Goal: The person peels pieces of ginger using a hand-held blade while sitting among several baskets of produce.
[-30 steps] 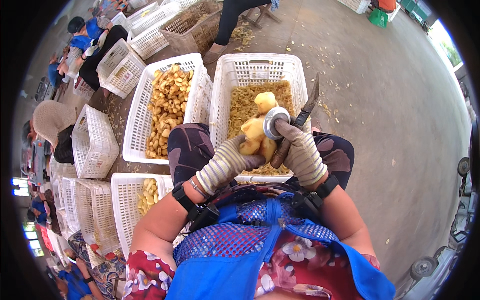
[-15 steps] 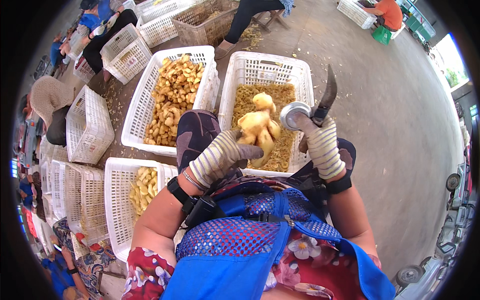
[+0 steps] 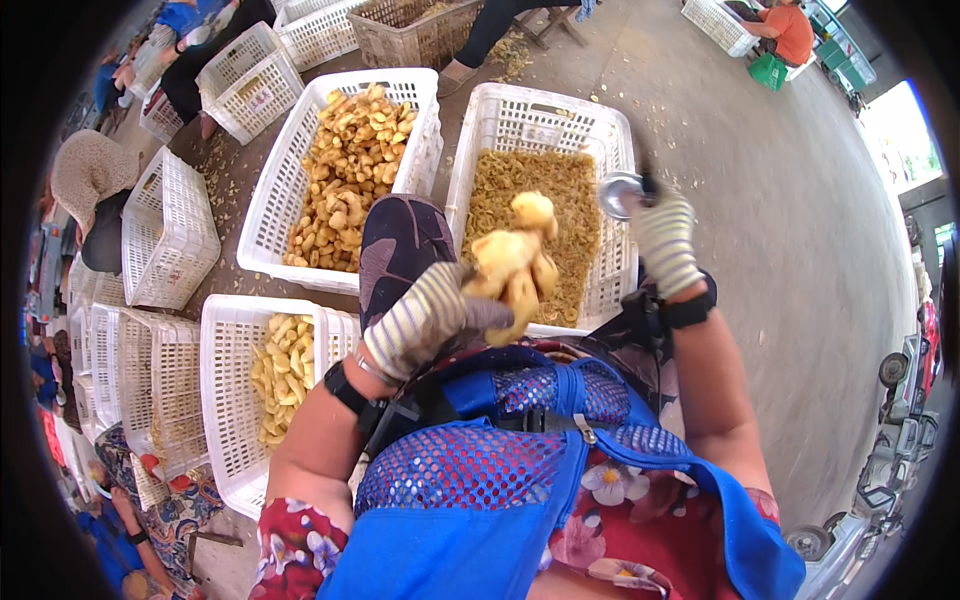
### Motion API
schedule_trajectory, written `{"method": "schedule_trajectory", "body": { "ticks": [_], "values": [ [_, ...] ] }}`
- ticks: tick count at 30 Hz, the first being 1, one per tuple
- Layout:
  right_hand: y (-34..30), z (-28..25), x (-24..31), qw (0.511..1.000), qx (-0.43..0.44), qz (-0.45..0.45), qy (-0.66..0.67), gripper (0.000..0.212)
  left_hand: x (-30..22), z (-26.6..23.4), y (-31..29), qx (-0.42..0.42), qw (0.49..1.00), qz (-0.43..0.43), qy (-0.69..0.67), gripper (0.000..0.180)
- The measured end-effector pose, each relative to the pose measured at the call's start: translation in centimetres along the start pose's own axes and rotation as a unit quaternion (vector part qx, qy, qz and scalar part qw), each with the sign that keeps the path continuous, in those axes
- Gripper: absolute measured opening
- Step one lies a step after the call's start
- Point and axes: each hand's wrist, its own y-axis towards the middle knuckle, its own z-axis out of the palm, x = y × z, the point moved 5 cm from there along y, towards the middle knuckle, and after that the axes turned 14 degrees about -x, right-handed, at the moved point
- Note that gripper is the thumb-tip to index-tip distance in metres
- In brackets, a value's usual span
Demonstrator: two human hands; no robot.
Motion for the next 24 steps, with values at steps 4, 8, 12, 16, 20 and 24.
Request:
{"method": "schedule_trajectory", "body": {
  "ticks": [4,8,12,16,20,24],
  "values": [
    [-1.7,-1.2,3.4,0.986,0.086,0.065,0.128,0.022,0.1,-0.6,0.3,0.002,1.000,-0.002,-0.023,0.029],
    [-7.0,1.5,10.3,0.958,0.243,-0.065,0.136,0.025,3.0,-1.2,1.0,0.008,0.999,-0.048,-0.012,0.030],
    [-2.2,1.8,4.0,0.989,0.125,-0.061,0.050,0.025,1.2,-1.7,-0.1,0.018,0.998,-0.058,0.013,0.037],
    [-2.3,0.5,4.2,0.971,0.132,0.070,0.186,0.026,0.9,-2.6,0.3,0.002,0.997,-0.034,0.068,0.042],
    [-7.0,2.4,10.9,0.960,0.240,-0.116,0.089,0.025,1.1,-2.0,1.9,-0.057,0.983,0.024,0.175,0.035],
    [-2.8,3.1,5.8,0.988,0.126,-0.059,0.063,0.022,0.5,-1.9,2.5,-0.065,0.964,0.038,0.257,0.040]
  ]
}}
